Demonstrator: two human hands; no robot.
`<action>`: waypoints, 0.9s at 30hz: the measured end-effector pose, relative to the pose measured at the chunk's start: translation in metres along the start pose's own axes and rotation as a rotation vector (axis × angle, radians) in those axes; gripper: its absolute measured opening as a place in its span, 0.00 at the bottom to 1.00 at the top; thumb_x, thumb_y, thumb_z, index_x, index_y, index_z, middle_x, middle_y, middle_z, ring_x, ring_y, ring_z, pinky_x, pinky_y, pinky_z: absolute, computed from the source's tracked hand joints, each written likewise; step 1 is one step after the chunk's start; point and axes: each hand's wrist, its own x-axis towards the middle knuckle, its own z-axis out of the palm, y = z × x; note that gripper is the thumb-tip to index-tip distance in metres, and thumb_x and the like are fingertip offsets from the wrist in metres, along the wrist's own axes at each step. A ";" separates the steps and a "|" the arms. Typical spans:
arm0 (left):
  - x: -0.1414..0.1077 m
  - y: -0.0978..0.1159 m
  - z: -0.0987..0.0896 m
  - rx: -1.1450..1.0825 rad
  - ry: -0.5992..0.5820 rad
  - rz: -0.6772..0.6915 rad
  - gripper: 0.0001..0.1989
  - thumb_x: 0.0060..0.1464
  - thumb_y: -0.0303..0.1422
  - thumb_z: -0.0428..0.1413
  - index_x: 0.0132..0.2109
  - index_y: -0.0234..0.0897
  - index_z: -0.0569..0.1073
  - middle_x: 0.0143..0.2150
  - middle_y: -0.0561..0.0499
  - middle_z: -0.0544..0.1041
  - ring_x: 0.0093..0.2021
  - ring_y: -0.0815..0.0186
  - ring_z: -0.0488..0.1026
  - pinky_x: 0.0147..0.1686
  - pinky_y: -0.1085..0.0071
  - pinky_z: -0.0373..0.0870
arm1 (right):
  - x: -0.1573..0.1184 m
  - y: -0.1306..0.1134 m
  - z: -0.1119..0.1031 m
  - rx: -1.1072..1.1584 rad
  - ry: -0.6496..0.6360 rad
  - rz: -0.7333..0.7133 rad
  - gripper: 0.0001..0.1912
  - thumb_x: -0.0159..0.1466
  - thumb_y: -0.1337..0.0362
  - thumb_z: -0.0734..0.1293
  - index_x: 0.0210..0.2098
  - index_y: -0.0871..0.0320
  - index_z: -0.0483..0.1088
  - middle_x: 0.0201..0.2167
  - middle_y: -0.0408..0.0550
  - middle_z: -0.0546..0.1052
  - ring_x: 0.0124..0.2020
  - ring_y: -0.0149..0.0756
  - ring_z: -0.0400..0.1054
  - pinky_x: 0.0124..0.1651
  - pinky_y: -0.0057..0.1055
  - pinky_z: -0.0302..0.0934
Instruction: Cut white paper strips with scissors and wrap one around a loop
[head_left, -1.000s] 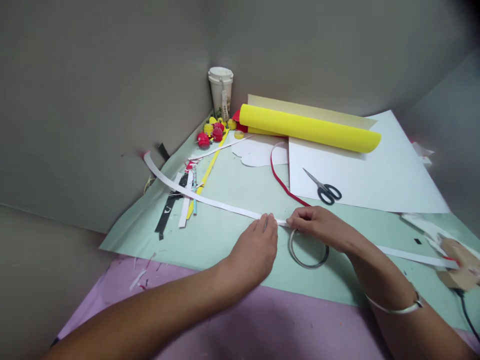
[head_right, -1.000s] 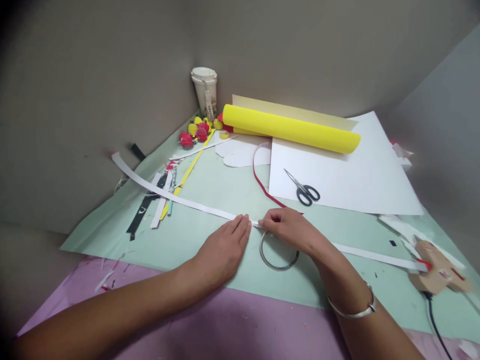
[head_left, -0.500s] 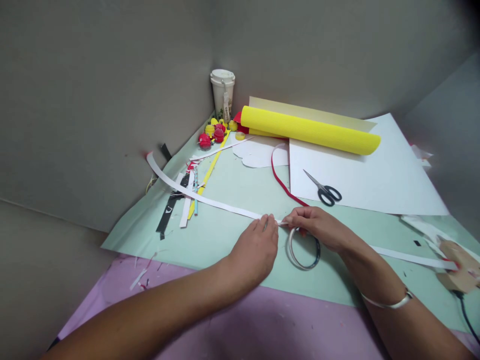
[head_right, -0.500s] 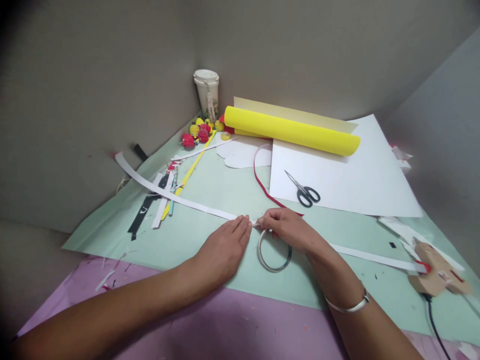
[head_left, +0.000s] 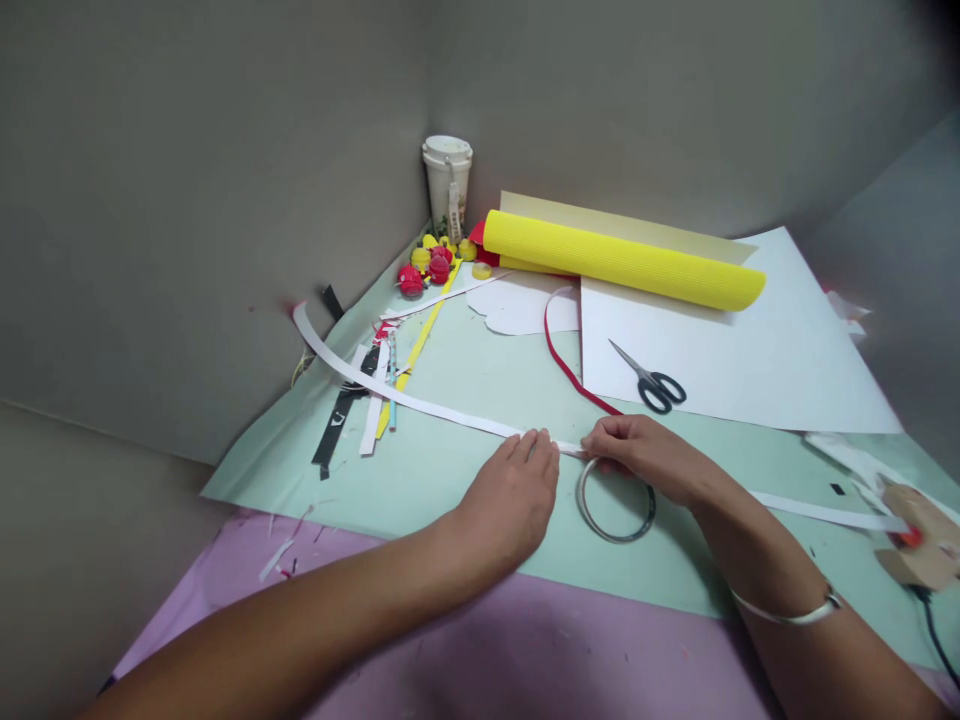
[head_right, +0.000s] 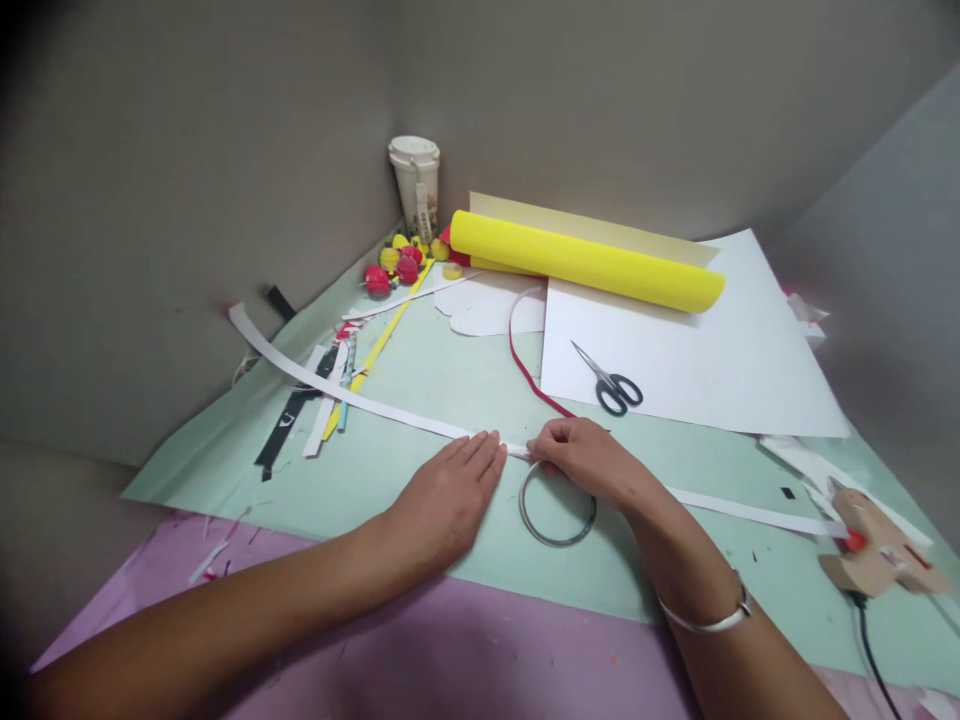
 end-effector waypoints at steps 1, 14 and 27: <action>0.000 0.000 0.000 0.004 -0.003 0.000 0.25 0.60 0.26 0.42 0.63 0.22 0.60 0.65 0.33 0.60 0.64 0.53 0.59 0.62 0.60 0.56 | 0.000 0.001 0.000 -0.016 0.003 0.002 0.13 0.56 0.55 0.64 0.24 0.57 0.71 0.20 0.43 0.71 0.21 0.29 0.57 0.25 0.28 0.50; 0.004 0.003 -0.004 0.058 0.005 0.004 0.25 0.59 0.26 0.43 0.63 0.23 0.60 0.63 0.32 0.63 0.62 0.52 0.63 0.60 0.58 0.57 | 0.004 0.007 0.001 -0.124 0.007 -0.015 0.14 0.59 0.55 0.61 0.23 0.56 0.70 0.22 0.45 0.73 0.23 0.32 0.61 0.27 0.30 0.52; 0.006 0.001 -0.004 -0.007 0.066 0.009 0.24 0.58 0.25 0.44 0.61 0.24 0.61 0.58 0.33 0.67 0.59 0.54 0.65 0.59 0.58 0.57 | -0.004 0.002 -0.003 -0.137 -0.044 -0.015 0.23 0.62 0.44 0.59 0.27 0.57 0.70 0.22 0.46 0.73 0.23 0.32 0.62 0.27 0.29 0.55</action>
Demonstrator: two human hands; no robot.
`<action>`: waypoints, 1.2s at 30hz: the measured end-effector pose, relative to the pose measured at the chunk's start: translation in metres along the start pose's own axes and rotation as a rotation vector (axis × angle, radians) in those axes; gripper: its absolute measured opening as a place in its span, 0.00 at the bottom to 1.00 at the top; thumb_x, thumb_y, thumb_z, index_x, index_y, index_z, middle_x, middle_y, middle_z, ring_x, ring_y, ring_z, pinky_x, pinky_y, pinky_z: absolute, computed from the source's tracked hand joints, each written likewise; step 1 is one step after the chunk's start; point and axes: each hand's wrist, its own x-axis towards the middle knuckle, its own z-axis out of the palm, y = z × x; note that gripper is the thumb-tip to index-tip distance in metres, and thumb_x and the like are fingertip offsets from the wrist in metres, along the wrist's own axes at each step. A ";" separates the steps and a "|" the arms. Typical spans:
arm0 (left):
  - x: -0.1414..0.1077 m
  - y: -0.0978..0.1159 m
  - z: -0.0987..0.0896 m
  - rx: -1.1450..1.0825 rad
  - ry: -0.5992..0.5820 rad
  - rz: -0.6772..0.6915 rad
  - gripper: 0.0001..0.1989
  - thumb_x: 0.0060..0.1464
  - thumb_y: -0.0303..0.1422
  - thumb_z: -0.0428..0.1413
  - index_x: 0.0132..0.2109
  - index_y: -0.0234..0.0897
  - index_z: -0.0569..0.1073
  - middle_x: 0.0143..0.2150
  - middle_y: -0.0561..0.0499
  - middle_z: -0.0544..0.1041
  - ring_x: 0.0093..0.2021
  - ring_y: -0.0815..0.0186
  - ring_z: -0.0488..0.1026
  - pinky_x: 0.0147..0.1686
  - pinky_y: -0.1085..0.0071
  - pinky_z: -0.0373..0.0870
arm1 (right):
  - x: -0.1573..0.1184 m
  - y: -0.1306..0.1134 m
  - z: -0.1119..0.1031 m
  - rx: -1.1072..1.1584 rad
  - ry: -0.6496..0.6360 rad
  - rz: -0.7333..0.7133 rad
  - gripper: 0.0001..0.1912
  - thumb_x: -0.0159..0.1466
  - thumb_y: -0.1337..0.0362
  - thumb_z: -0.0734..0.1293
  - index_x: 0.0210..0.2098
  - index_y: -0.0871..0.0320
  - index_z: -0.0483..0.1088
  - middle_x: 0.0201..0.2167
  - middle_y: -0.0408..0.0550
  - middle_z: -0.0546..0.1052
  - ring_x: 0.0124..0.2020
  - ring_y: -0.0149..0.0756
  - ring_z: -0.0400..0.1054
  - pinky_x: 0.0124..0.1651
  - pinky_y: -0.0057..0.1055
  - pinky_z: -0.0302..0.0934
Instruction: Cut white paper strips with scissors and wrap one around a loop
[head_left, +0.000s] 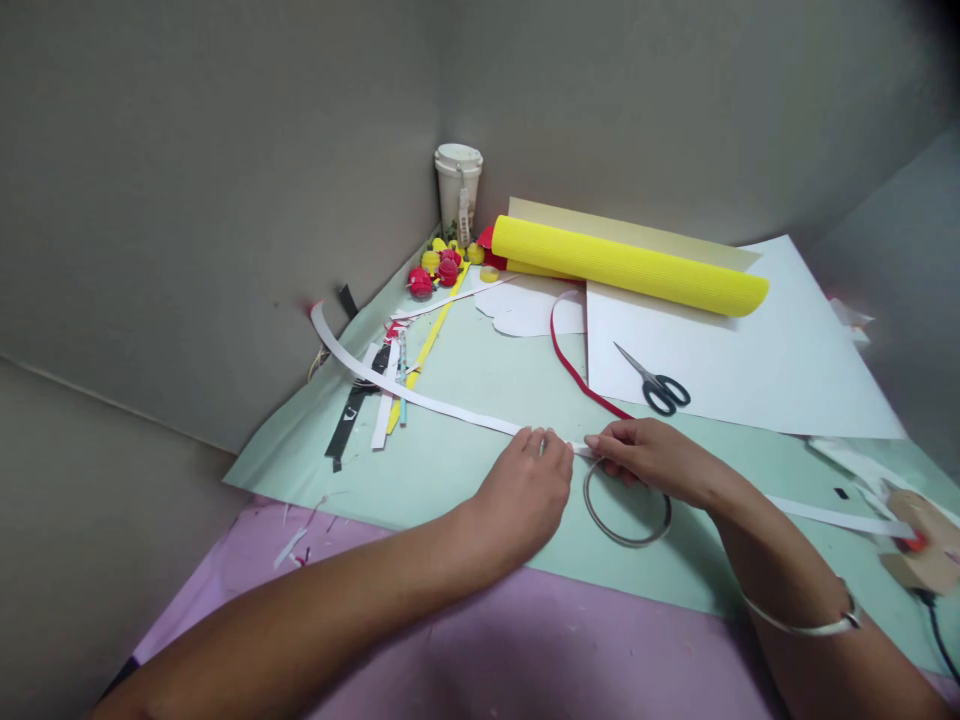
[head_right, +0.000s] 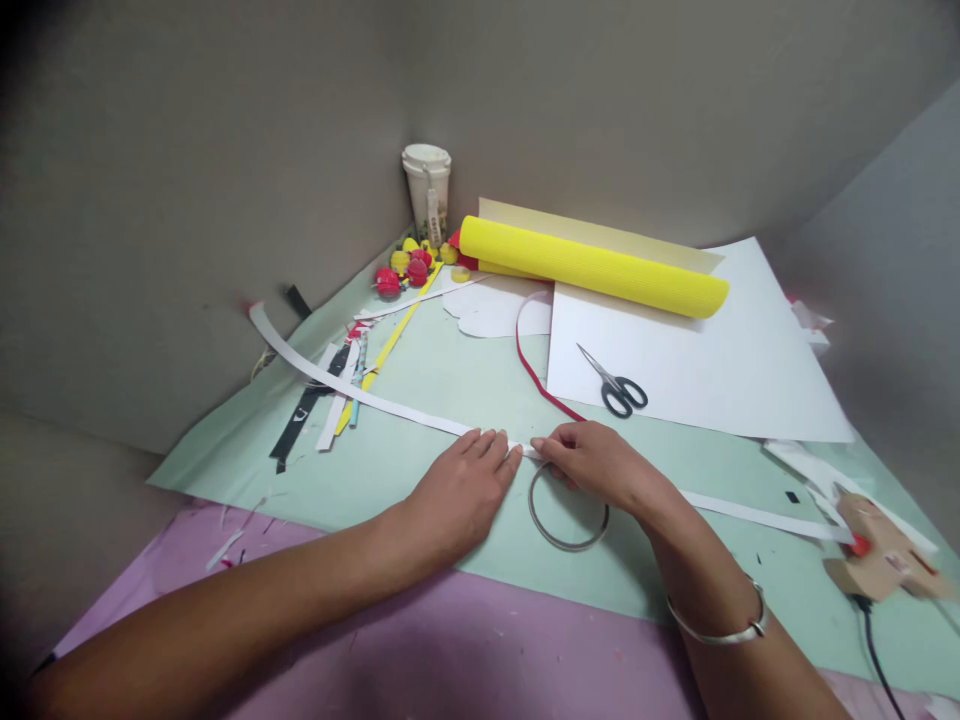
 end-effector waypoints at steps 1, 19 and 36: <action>0.000 -0.002 0.000 -0.027 0.017 0.000 0.24 0.58 0.25 0.45 0.61 0.24 0.62 0.56 0.34 0.69 0.57 0.55 0.66 0.58 0.59 0.57 | -0.002 -0.001 -0.001 -0.003 0.003 0.000 0.24 0.62 0.44 0.59 0.27 0.57 0.70 0.22 0.45 0.73 0.23 0.32 0.62 0.27 0.29 0.54; -0.001 -0.007 0.003 -0.275 0.177 -0.106 0.16 0.62 0.36 0.46 0.50 0.31 0.70 0.47 0.43 0.75 0.51 0.60 0.71 0.55 0.63 0.62 | -0.036 -0.030 -0.005 0.239 -0.167 -0.101 0.27 0.63 0.46 0.62 0.56 0.53 0.63 0.35 0.47 0.78 0.35 0.37 0.72 0.39 0.33 0.66; 0.001 -0.012 -0.007 -0.401 0.169 -0.286 0.23 0.63 0.49 0.40 0.46 0.39 0.71 0.32 0.50 0.77 0.34 0.61 0.73 0.32 0.69 0.63 | 0.023 0.047 -0.033 -0.589 0.677 0.045 0.21 0.63 0.60 0.59 0.53 0.61 0.69 0.44 0.58 0.75 0.44 0.48 0.69 0.42 0.37 0.60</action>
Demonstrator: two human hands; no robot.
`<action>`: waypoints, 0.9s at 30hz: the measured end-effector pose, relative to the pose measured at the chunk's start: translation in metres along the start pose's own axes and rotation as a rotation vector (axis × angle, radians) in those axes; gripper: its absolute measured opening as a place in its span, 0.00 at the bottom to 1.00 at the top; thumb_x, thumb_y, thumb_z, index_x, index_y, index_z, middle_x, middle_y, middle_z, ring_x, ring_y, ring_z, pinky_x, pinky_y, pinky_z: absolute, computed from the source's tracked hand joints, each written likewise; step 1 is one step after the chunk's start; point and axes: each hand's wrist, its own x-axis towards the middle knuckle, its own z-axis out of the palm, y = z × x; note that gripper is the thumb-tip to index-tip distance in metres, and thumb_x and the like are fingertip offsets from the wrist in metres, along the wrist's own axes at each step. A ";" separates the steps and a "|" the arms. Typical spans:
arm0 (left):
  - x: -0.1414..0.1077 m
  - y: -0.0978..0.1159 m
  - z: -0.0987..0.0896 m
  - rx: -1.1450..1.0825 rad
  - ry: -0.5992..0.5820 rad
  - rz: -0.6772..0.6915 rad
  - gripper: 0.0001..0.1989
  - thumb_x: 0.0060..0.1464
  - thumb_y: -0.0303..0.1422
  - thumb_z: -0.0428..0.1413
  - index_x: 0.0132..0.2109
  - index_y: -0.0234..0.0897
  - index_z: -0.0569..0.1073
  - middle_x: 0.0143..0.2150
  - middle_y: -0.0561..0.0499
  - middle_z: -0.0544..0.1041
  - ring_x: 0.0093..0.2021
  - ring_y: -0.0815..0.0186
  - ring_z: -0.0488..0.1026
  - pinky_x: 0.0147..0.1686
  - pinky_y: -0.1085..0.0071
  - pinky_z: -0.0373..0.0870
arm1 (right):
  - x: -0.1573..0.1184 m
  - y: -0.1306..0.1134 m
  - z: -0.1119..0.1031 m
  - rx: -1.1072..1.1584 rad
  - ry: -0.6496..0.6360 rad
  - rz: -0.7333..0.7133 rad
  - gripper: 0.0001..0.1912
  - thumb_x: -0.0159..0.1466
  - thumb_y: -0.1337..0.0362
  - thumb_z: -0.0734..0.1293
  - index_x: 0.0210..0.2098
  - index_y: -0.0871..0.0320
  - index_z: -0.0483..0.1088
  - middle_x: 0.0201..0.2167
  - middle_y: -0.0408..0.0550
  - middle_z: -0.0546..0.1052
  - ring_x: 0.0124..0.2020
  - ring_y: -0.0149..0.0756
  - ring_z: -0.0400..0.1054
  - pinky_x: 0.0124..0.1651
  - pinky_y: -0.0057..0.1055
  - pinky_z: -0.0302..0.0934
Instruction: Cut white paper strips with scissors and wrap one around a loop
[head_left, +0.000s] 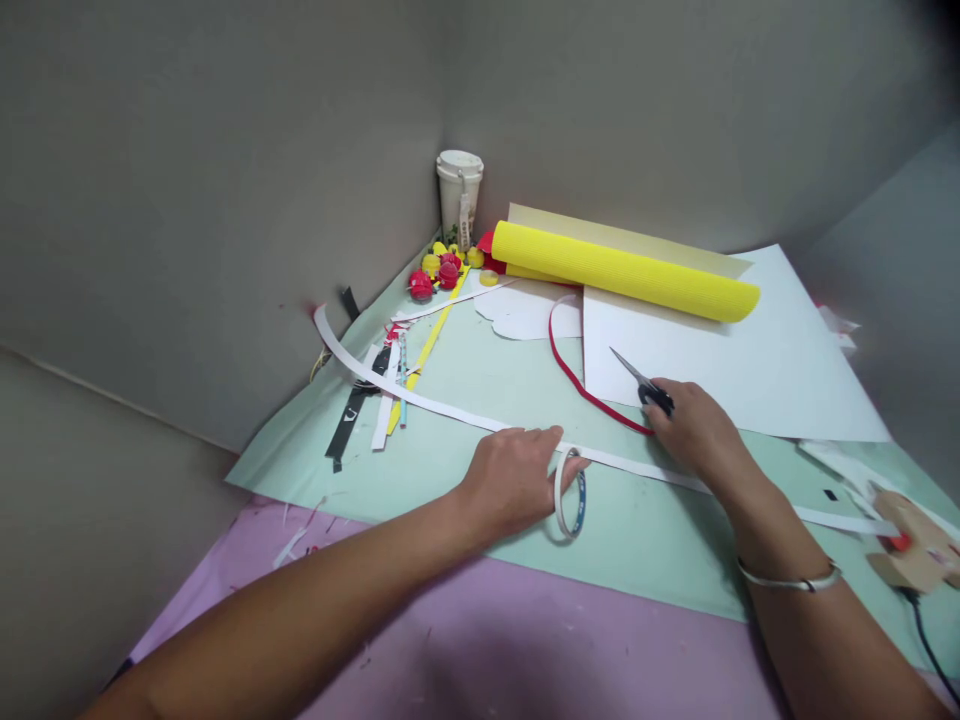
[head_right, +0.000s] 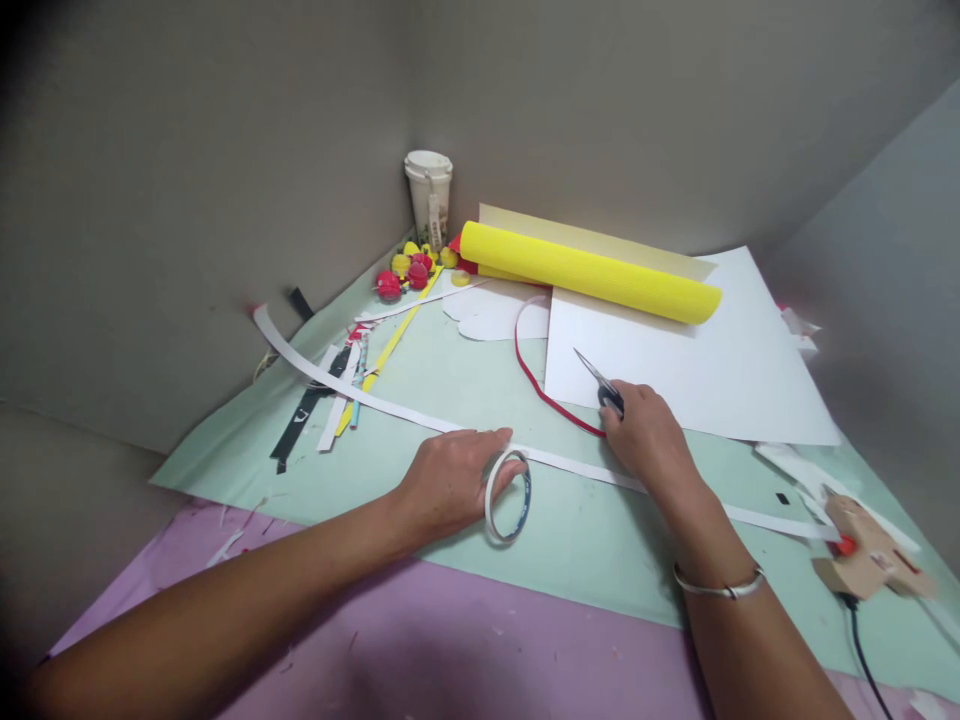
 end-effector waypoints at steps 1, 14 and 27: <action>0.000 0.000 -0.001 0.001 -0.007 -0.004 0.22 0.63 0.48 0.39 0.45 0.39 0.71 0.32 0.50 0.77 0.34 0.62 0.73 0.31 0.69 0.62 | 0.001 0.001 0.003 -0.010 0.001 -0.004 0.22 0.63 0.60 0.59 0.54 0.60 0.68 0.44 0.58 0.74 0.44 0.48 0.68 0.43 0.37 0.60; 0.004 0.001 -0.009 0.003 -0.072 -0.037 0.22 0.65 0.42 0.36 0.35 0.40 0.70 0.30 0.52 0.76 0.31 0.64 0.72 0.27 0.70 0.55 | 0.008 0.002 0.003 -0.064 -0.061 -0.019 0.22 0.64 0.56 0.58 0.53 0.57 0.69 0.42 0.58 0.74 0.41 0.48 0.68 0.36 0.36 0.58; 0.003 0.000 -0.009 -0.042 -0.067 -0.054 0.23 0.65 0.43 0.36 0.38 0.41 0.72 0.30 0.53 0.76 0.31 0.64 0.72 0.26 0.71 0.54 | -0.019 0.003 -0.026 0.452 0.020 0.109 0.30 0.58 0.48 0.65 0.57 0.54 0.67 0.39 0.51 0.78 0.34 0.41 0.73 0.37 0.36 0.65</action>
